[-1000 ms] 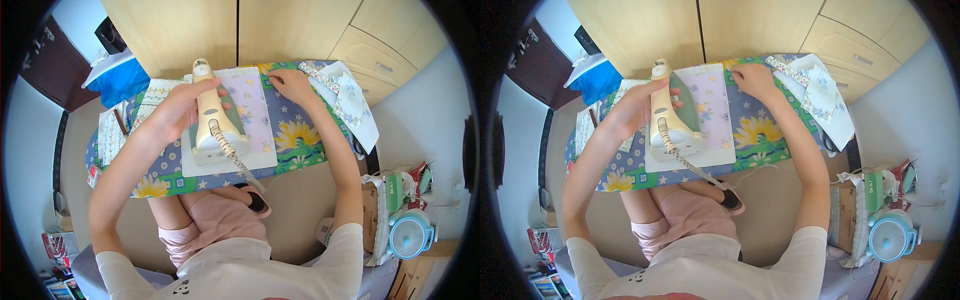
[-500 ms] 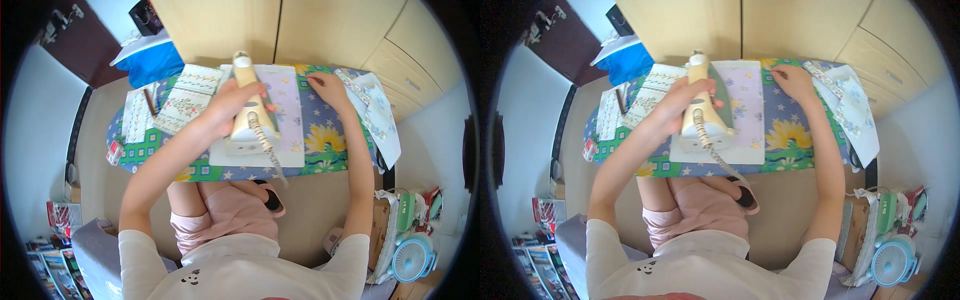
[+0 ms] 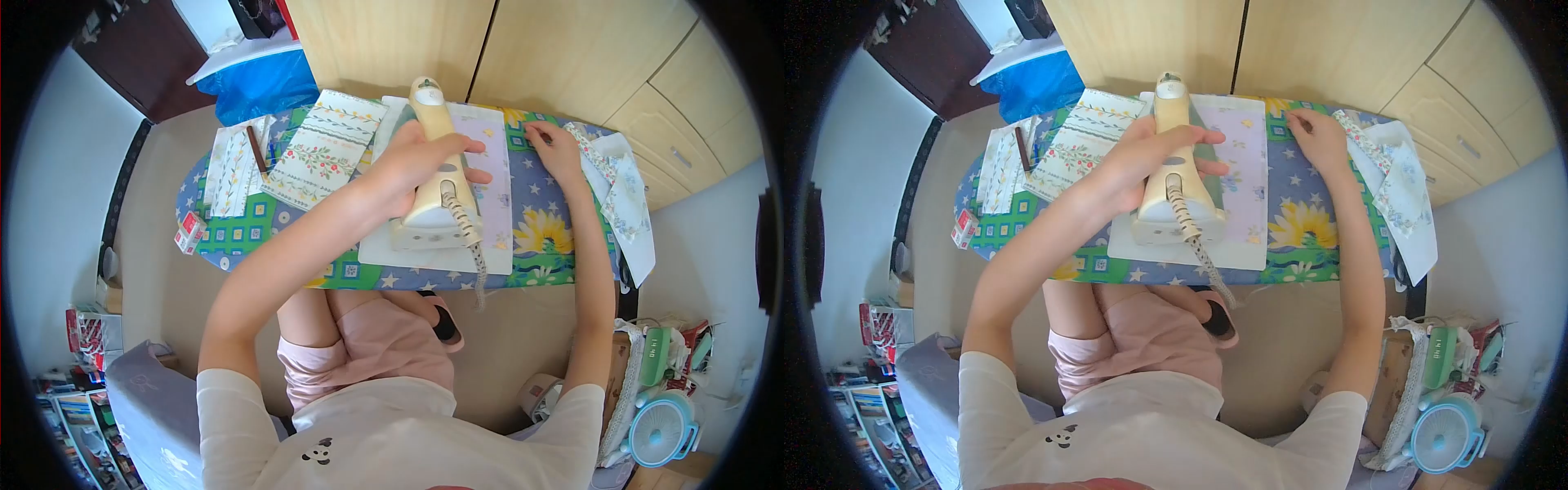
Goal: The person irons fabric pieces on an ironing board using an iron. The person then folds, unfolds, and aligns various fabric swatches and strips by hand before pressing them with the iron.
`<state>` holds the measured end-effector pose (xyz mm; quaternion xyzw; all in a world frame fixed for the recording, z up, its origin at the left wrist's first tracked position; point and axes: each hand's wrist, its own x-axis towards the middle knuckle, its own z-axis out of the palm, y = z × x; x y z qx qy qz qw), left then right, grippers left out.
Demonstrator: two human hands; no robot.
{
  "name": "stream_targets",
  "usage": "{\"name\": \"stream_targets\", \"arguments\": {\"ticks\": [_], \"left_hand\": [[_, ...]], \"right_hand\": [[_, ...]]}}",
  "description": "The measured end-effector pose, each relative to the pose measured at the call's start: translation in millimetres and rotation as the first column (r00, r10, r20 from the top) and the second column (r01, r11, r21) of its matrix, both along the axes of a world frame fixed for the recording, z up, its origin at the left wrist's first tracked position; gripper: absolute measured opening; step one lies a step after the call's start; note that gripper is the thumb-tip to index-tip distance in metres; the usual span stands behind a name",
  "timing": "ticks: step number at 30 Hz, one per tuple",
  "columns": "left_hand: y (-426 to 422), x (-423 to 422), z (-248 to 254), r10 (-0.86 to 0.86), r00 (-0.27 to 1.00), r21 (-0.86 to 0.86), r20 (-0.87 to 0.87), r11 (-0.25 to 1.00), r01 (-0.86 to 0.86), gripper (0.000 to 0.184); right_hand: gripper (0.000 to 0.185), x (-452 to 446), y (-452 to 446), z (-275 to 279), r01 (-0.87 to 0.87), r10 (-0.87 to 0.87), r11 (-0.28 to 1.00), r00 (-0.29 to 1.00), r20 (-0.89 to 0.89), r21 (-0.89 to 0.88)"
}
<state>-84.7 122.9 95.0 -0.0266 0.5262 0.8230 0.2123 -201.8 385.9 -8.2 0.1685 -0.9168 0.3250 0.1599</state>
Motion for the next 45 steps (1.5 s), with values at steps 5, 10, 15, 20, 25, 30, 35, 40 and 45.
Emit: {"name": "stream_targets", "arguments": {"ticks": [5, 10, 15, 20, 25, 30, 35, 40, 45], "left_hand": [[-2, -1, 2, -0.015, 1.000, -0.060, -0.019, 0.998, 0.014, 0.031], [-2, -4, 1, -0.015, 1.000, -0.089, 0.018, 0.996, 0.017, 0.030], [-1, -3, 3, 0.011, 1.000, -0.079, 0.021, 0.997, -0.010, 0.026], [-2, -3, 5, 0.026, 0.999, -0.119, 0.032, 0.993, -0.022, 0.028], [-7, -3, 6, 0.002, 0.999, -0.125, 0.047, 0.992, 0.004, 0.030], [-10, -2, 7, -0.001, 0.999, -0.113, 0.049, 0.994, 0.007, 0.032], [-19, -3, 7, -0.009, 0.998, -0.160, 0.057, 0.987, 0.018, 0.033], [-32, -3, 6, -0.051, 0.998, -0.131, 0.028, 0.990, 0.055, 0.024], [-39, -2, 8, -0.052, 0.999, -0.156, 0.015, 0.986, 0.053, 0.025]], "right_hand": [[0.028, 15, -22, 13, -0.202, 0.219, 0.968, 0.970, -0.108, 0.148], [0.041, 22, -19, 9, -0.265, 0.287, 0.917, 0.957, -0.034, 0.298], [0.046, 21, -15, 8, -0.298, 0.310, 0.908, 0.951, 0.006, 0.294], [0.056, 22, -17, 8, -0.274, 0.283, 0.926, 0.959, 0.004, 0.261], [0.056, 21, -16, 8, -0.280, 0.293, 0.923, 0.956, -0.008, 0.265], [0.056, 23, -17, 11, -0.268, 0.272, 0.925, 0.962, 0.023, 0.270], [0.055, 23, -17, 11, -0.267, 0.267, 0.926, 0.963, 0.036, 0.266], [0.054, 23, -17, 10, -0.283, 0.284, 0.924, 0.958, 0.036, 0.258], [0.053, 22, -17, 9, -0.281, 0.287, 0.924, 0.958, 0.013, 0.258]]}}
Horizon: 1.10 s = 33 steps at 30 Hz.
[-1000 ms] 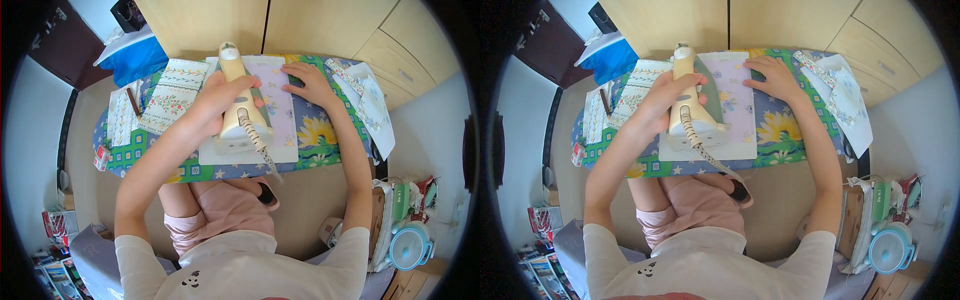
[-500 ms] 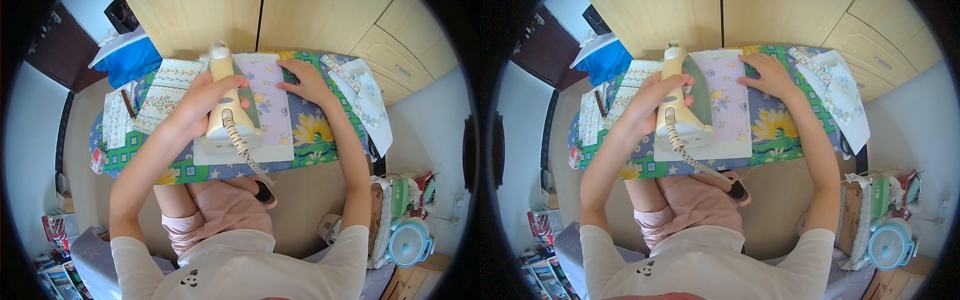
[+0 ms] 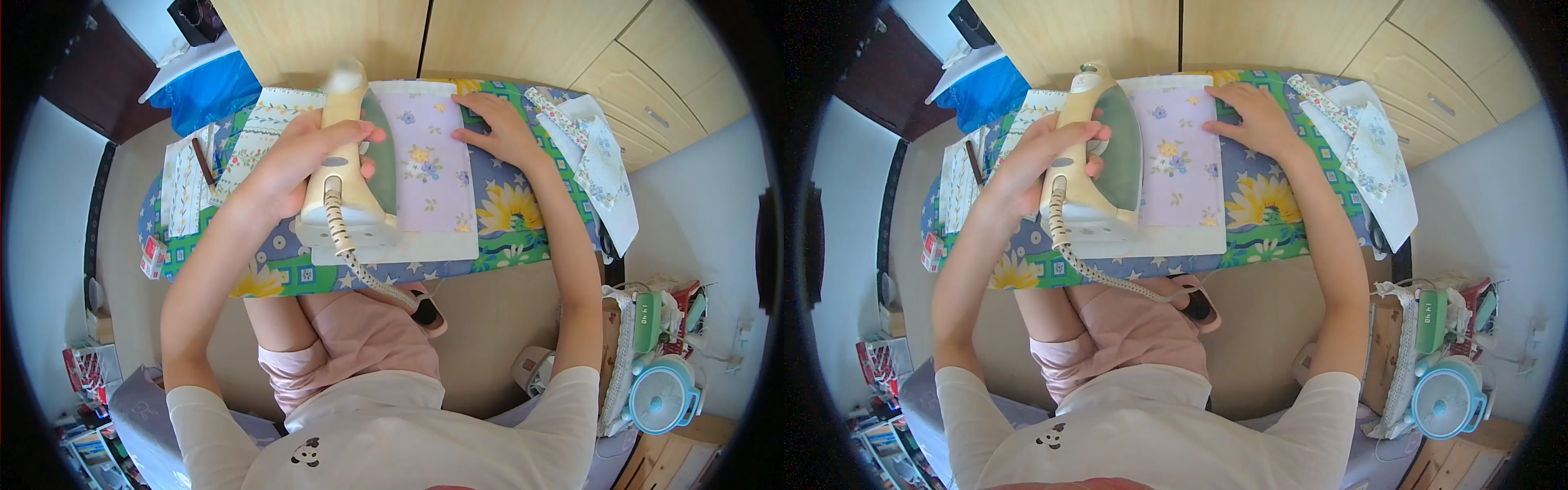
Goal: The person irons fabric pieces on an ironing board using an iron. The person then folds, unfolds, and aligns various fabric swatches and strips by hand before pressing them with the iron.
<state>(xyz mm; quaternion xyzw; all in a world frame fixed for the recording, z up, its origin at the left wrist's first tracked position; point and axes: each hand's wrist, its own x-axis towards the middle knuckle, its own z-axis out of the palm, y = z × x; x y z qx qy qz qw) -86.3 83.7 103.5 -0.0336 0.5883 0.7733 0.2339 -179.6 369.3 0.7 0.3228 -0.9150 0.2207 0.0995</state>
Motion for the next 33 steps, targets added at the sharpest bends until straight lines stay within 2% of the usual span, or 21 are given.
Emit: {"name": "stream_targets", "arguments": {"ticks": [16, 22, 24, 25, 27, 28, 29, 30, 31, 32, 33], "left_hand": [[-30, 8, -1, 0.011, 1.000, 0.067, 0.012, 0.998, -0.012, 0.027], [-63, 23, 24, -0.030, 0.997, 0.137, 0.067, 0.990, 0.021, 0.027], [-68, 30, 34, -0.060, 0.997, 0.327, 0.057, 0.944, 0.038, 0.029], [-68, 28, 40, -0.142, 0.989, 0.382, 0.028, 0.916, 0.121, 0.032], [-58, 27, 50, -0.134, 0.991, 0.407, 0.021, 0.906, 0.114, 0.032], [-51, 26, 54, -0.138, 0.990, 0.430, 0.020, 0.895, 0.116, 0.032], [-44, 23, 58, -0.126, 0.991, 0.399, -0.035, 0.908, 0.129, 0.033], [-34, 23, 66, -0.119, 0.992, 0.399, -0.041, 0.909, 0.125, 0.033], [-22, 23, 74, -0.060, 0.998, 0.342, 0.022, 0.938, 0.049, 0.039], [-9, 23, 79, 0.002, 0.997, 0.280, 0.083, 0.960, -0.025, 0.044], [1, 22, 80, 0.004, 0.997, 0.280, 0.083, 0.960, -0.027, 0.044]], "right_hand": [[0.053, -1, 1, -1, -0.006, 0.006, 1.000, 1.000, 0.005, -0.020], [0.052, -6, 2, -6, -0.031, 0.029, 0.998, 0.999, -0.040, -0.046], [0.052, -8, 3, -5, -0.041, 0.037, 0.998, 0.996, -0.084, -0.049], [0.050, -10, 2, -1, -0.066, 0.053, 0.994, 0.988, -0.142, -0.092], [0.048, -12, -2, 8, -0.109, 0.080, 0.986, 0.975, -0.208, -0.129], [0.046, -2, -7, 26, 0.012, -0.013, 0.946, 1.000, 0.001, -0.325], [0.043, 8, -12, 47, 0.169, -0.064, 0.862, 0.972, 0.227, -0.478], [0.043, 17, -15, 72, 0.159, -0.057, 0.864, 0.974, 0.221, -0.478], [0.044, 27, -16, 101, 0.116, 0.265, 0.761, 0.843, 0.469, -0.638], [0.045, 37, -18, 124, 0.151, 0.577, 0.622, 0.574, 0.581, -0.768], [0.045, 49, -25, 140, 0.151, 0.579, 0.622, 0.572, 0.581, -0.768]]}}
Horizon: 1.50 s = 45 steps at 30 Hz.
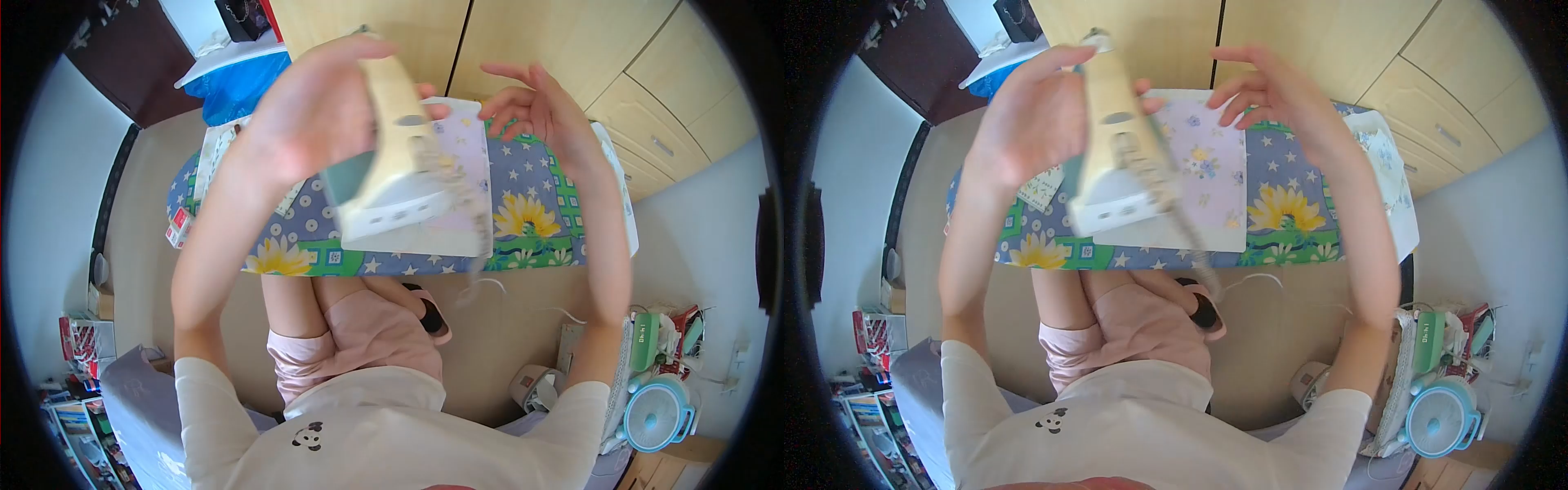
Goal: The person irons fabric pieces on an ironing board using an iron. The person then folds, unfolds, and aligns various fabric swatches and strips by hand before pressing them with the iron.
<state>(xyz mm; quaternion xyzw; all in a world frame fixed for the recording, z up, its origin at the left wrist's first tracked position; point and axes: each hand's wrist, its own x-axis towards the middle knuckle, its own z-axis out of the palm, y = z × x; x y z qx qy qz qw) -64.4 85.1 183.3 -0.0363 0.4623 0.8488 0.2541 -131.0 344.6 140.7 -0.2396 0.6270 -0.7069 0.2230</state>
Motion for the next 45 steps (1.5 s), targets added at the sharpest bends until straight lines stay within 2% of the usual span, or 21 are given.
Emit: {"name": "stream_targets", "arguments": {"ticks": [3, 5, 6, 9, 12, 14, 15, 17, 19, 20, 21, 22, 24, 28, 30, 32, 33, 35, 39, 43, 45], "left_hand": [[26, -14, -3, -0.101, 0.995, 0.089, -0.026, 0.991, 0.102, 0.041], [43, -31, -18, -0.396, 0.902, 0.435, -0.171, 0.791, 0.430, 0.038], [56, -35, -22, -0.396, 0.901, 0.440, -0.176, 0.788, 0.432, 0.038], [94, -36, -21, -0.298, 0.930, 0.259, -0.215, 0.901, 0.348, 0.034], [102, -24, -16, -0.321, 0.916, 0.106, -0.242, 0.929, 0.354, 0.036], [74, -7, -16, -0.238, 0.697, -0.018, -0.677, 0.952, 0.307, 0.041], [61, 1, -17, -0.242, 0.693, -0.015, -0.679, 0.948, 0.317, 0.041], [34, 19, -21, -0.385, 0.586, -0.473, -0.713, 0.881, 0.002, 0.033], [10, 20, -62, -0.506, 0.611, -0.656, -0.609, 0.754, -0.030, 0.028], [-2, 24, -87, -0.600, 0.485, -0.760, -0.636, 0.597, -0.257, 0.028], [-12, 28, -108, -0.703, 0.361, -0.766, -0.613, 0.417, -0.489, 0.028], [-21, 29, -122, -0.714, 0.350, -0.771, -0.607, 0.420, -0.479, 0.028], [-30, 29, -141, -0.849, 0.102, -0.654, -0.518, 0.316, -0.687, 0.023], [-30, 28, -153, -0.827, 0.075, -0.583, -0.557, 0.325, -0.745, 0.017], [-27, 25, -156, -0.849, -0.042, -0.480, -0.527, 0.338, -0.810, 0.016], [-25, 26, -153, -0.840, -0.037, -0.471, -0.542, 0.340, -0.814, 0.015], [-24, 26, -151, -0.831, -0.042, -0.457, -0.555, 0.346, -0.820, 0.014], [-24, 24, -149, -0.831, 0.003, -0.501, -0.556, 0.333, -0.799, 0.013], [-19, 22, -139, -0.812, 0.094, -0.574, -0.575, 0.319, -0.754, 0.011], [-15, 22, -128, -0.766, 0.100, -0.547, -0.635, 0.353, -0.759, 0.012], [-17, 23, -120, -0.741, 0.214, -0.630, -0.637, 0.339, -0.699, 0.015]], "right_hand": [[0.054, 27, -21, 24, -0.070, 0.056, 0.990, 0.992, 0.112, 0.123], [0.065, 37, -24, 28, 0.180, -0.103, 0.875, 0.976, -0.191, 0.450], [0.065, 38, -22, 32, 0.182, -0.103, 0.871, 0.976, -0.194, 0.455], [0.069, 39, -3, 40, 0.252, -0.100, 0.791, 0.952, -0.289, 0.558], [0.068, 34, 27, 36, 0.207, -0.200, 0.827, 0.977, -0.071, 0.523], [0.066, 33, 49, 32, 0.243, -0.314, 0.810, 0.948, 0.045, 0.533], [0.066, 34, 56, 29, 0.252, -0.324, 0.806, 0.945, 0.042, 0.536], [0.066, 41, 67, 19, 0.314, -0.375, 0.766, 0.927, -0.008, 0.561], [0.067, 40, 78, 10, 0.347, -0.406, 0.751, 0.914, -0.021, 0.561], [0.068, 39, 83, 6, 0.372, -0.431, 0.741, 0.902, -0.029, 0.559], [0.068, 38, 87, 2, 0.386, -0.450, 0.738, 0.893, -0.024, 0.553], [0.069, 36, 91, -1, 0.404, -0.478, 0.731, 0.878, -0.010, 0.550], [0.069, 32, 96, -8, 0.423, -0.511, 0.720, 0.860, 0.007, 0.550], [0.069, 29, 99, -19, 0.382, -0.472, 0.696, 0.881, -0.012, 0.608], [0.068, 28, 94, -21, 0.349, -0.436, 0.688, 0.900, -0.023, 0.636], [0.063, 34, 87, -24, 0.602, -0.336, 0.480, 0.798, -0.501, 0.638], [0.063, 36, 82, -24, 0.597, -0.330, 0.483, 0.802, -0.498, 0.641], [0.055, 41, 61, -23, 0.854, 0.129, 0.418, 0.282, -0.951, 0.310], [0.038, 90, -25, -42, 0.604, 0.180, 0.662, 0.447, -0.876, 0.445], [0.025, 90, -71, -85, 0.616, 0.225, 0.667, 0.369, -0.902, 0.418], [0.022, 83, -77, -88, 0.616, 0.249, 0.656, 0.368, -0.896, 0.436]]}}
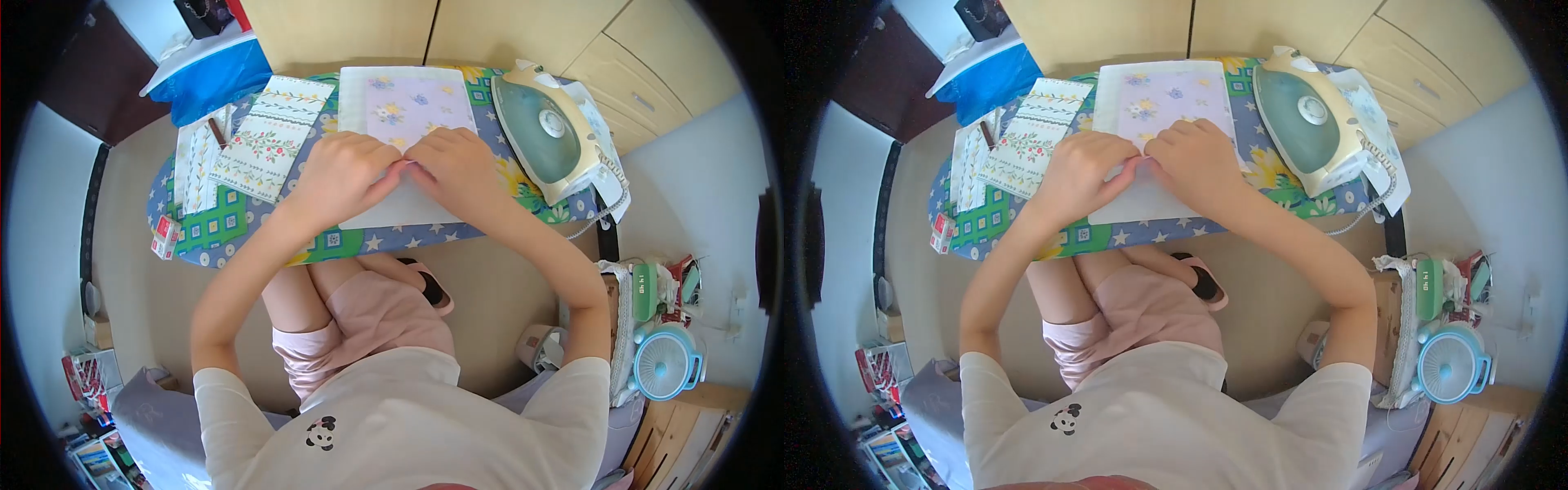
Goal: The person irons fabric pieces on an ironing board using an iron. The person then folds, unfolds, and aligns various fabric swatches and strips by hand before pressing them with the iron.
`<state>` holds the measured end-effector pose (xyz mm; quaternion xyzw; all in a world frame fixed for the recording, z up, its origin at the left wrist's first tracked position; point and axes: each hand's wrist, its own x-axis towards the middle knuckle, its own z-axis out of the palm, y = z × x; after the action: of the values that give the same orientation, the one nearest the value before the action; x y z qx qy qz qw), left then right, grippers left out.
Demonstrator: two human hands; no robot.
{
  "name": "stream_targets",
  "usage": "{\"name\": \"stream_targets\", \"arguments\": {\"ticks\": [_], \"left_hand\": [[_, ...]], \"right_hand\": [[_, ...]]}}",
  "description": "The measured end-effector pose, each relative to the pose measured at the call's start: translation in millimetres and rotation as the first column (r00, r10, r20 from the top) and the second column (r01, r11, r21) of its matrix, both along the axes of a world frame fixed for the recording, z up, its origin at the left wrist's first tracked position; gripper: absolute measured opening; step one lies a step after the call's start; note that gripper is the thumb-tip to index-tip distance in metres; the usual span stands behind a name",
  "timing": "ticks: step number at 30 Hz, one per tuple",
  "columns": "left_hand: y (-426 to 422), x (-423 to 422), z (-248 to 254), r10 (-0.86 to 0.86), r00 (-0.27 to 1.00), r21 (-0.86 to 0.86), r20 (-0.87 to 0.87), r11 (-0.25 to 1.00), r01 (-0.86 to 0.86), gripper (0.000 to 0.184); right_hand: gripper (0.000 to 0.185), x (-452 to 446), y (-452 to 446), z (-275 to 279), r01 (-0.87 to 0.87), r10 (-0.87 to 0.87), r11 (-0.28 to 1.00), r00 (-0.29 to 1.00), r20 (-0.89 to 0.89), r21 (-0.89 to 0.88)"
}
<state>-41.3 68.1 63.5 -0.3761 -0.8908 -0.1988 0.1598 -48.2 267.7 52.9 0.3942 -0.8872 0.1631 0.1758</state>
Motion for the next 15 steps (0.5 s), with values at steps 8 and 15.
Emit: {"name": "stream_targets", "arguments": {"ticks": [8, 15], "left_hand": [[-20, -30, -6, -0.111, 0.977, 0.403, 0.182, 0.915, 0.029, 0.019], [-33, -21, 23, -0.308, 0.626, 0.582, 0.717, 0.758, -0.295, 0.019]], "right_hand": [[0.015, 2, 37, 75, 0.087, 0.105, 0.875, 0.927, 0.361, -0.477], [0.011, -12, 79, 88, 0.379, 0.110, 0.654, 0.808, 0.578, -0.654]]}}
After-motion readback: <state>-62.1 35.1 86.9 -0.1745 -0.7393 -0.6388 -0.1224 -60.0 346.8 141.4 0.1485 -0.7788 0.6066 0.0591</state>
